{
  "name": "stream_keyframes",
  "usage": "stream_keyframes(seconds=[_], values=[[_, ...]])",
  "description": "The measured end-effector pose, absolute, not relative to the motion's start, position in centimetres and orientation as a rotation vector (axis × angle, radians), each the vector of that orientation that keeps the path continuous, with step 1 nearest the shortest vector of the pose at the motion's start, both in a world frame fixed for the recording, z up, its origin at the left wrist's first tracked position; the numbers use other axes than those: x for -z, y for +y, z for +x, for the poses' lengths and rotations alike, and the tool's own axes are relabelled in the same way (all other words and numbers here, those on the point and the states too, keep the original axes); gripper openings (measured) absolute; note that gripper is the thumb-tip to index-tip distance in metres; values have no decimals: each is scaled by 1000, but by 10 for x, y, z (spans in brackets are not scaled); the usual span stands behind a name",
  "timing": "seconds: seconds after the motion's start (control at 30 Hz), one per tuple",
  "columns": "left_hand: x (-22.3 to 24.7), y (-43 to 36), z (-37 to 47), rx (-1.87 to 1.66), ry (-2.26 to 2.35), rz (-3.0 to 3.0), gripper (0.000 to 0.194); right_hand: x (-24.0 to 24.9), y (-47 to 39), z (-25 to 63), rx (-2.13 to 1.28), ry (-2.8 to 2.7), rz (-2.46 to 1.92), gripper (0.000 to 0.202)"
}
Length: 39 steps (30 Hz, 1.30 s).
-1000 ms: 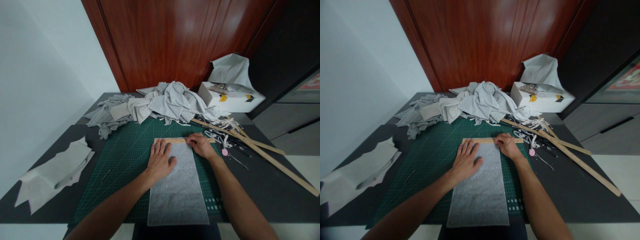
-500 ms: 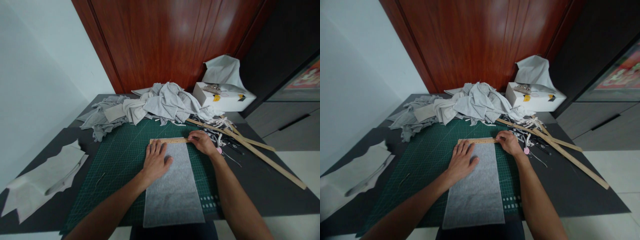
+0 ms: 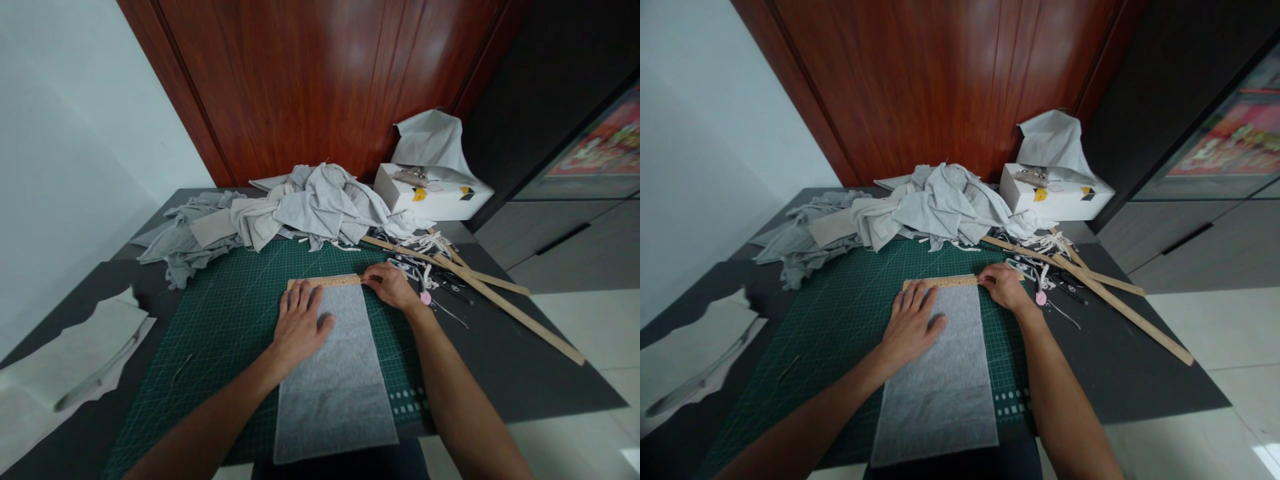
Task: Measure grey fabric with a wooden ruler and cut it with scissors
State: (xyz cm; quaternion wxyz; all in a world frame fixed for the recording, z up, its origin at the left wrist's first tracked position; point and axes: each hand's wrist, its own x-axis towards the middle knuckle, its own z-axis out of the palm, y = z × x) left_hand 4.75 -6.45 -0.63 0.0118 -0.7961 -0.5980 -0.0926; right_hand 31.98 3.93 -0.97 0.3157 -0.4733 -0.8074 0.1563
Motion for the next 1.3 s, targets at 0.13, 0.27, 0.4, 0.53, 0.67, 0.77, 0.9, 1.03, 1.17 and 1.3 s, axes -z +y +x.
stream_keyframes(seconds=[0.13, 0.27, 0.4, 0.53, 0.67, 0.77, 0.9, 1.03, 1.17, 1.3], values=[[6, -65, 48, 268, -1877, -2482, 67, 9, 39, 319, -400, -2132, -1226, 11], [7, -65, 48, 260, -1884, -2481, 67, 10, 39, 320, -400, -2134, -1211, 12], [7, -66, 48, 286, -1893, -2483, 66, 14, 40, 320, -404, -2135, -1194, 11], [5, -66, 48, 282, -1895, -2491, 67, 14, 41, 320, -388, -2139, -1177, 12], [5, -66, 48, 288, -1901, -2495, 68, 13, 40, 319, -360, -2134, -1163, 13], [6, -66, 48, 292, -1903, -2496, 68, 12, 40, 319, -358, -2142, -1163, 14], [5, -66, 48, 294, -1901, -2496, 67, 13, 39, 320, -364, -2141, -1176, 13], [5, -66, 48, 313, -1897, -2498, 67, 13, 39, 319, -369, -2131, -1190, 12], [7, -67, 48, 367, -1891, -2493, 66, 12, 38, 319, -368, -2142, -1195, 11], [8, -68, 48, 377, -1891, -2501, 64, 12, 37, 320, -371, -2152, -1210, 11]])
